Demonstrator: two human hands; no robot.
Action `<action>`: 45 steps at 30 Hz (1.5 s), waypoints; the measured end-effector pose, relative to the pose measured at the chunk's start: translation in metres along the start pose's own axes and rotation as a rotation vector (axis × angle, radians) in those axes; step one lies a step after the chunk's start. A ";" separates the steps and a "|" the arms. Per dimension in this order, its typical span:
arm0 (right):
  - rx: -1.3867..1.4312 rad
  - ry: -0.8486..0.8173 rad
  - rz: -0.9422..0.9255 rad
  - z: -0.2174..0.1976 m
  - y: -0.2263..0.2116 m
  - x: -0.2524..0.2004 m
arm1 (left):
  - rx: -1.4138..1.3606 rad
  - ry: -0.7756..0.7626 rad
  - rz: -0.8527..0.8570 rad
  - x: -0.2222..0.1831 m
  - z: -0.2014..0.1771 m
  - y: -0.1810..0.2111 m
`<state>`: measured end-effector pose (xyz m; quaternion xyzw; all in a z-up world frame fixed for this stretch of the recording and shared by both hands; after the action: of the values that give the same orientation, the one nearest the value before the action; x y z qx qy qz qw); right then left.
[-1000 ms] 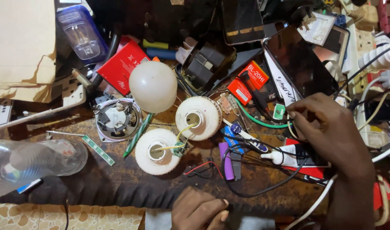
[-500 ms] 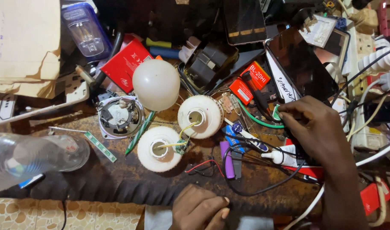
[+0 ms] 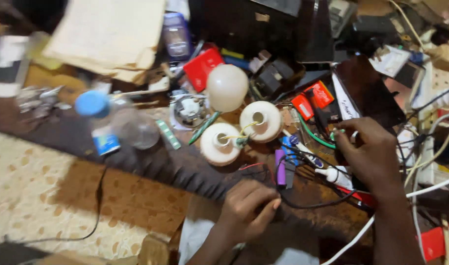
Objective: The person is seen working on a cluttered workbench, attempting to repair or assemble electronic components, specifically focusing on a light bulb and its internal circuitry.
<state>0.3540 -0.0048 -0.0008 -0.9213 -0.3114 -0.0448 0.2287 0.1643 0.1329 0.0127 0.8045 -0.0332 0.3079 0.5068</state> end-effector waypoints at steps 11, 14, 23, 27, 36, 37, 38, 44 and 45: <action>0.221 -0.138 -0.347 0.000 -0.106 -0.009 | 0.405 0.409 -0.090 -0.005 -0.078 -0.027; 0.210 -0.214 -0.452 0.011 -0.139 0.005 | 0.431 0.265 -0.180 0.002 -0.072 -0.028; 0.232 -0.147 -0.493 0.029 -0.139 0.020 | 0.107 0.215 -0.093 0.004 -0.091 -0.022; 0.276 -0.155 -0.393 0.027 -0.134 0.019 | -0.022 0.257 -0.243 0.007 -0.096 -0.042; 0.228 -0.138 -0.450 0.026 -0.137 0.015 | 0.538 0.305 -0.267 0.043 -0.108 -0.059; 0.227 -0.148 -0.429 0.026 -0.135 0.016 | 0.537 0.298 -0.263 0.045 -0.107 -0.060; 0.226 -0.157 -0.409 0.027 -0.134 0.016 | 0.536 0.291 -0.258 0.046 -0.105 -0.061; 0.236 -0.156 -0.411 0.028 -0.131 0.018 | 0.455 0.232 -0.179 0.036 -0.100 -0.048; 0.236 -0.160 -0.411 0.029 -0.132 0.018 | 0.455 0.233 -0.183 0.034 -0.101 -0.050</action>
<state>0.2886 0.1109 0.0297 -0.8061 -0.5124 0.0194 0.2953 0.1638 0.2504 0.0211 0.8564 0.1682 0.3511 0.3393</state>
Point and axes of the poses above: each hand's wrist, its own x-axis towards the middle knuckle, its own z-axis out of the palm, y = z × x, the point moved 10 cm from there along x, towards the middle knuckle, and after that the axes turned 2 degrees about -z, right-handed, at the moved point
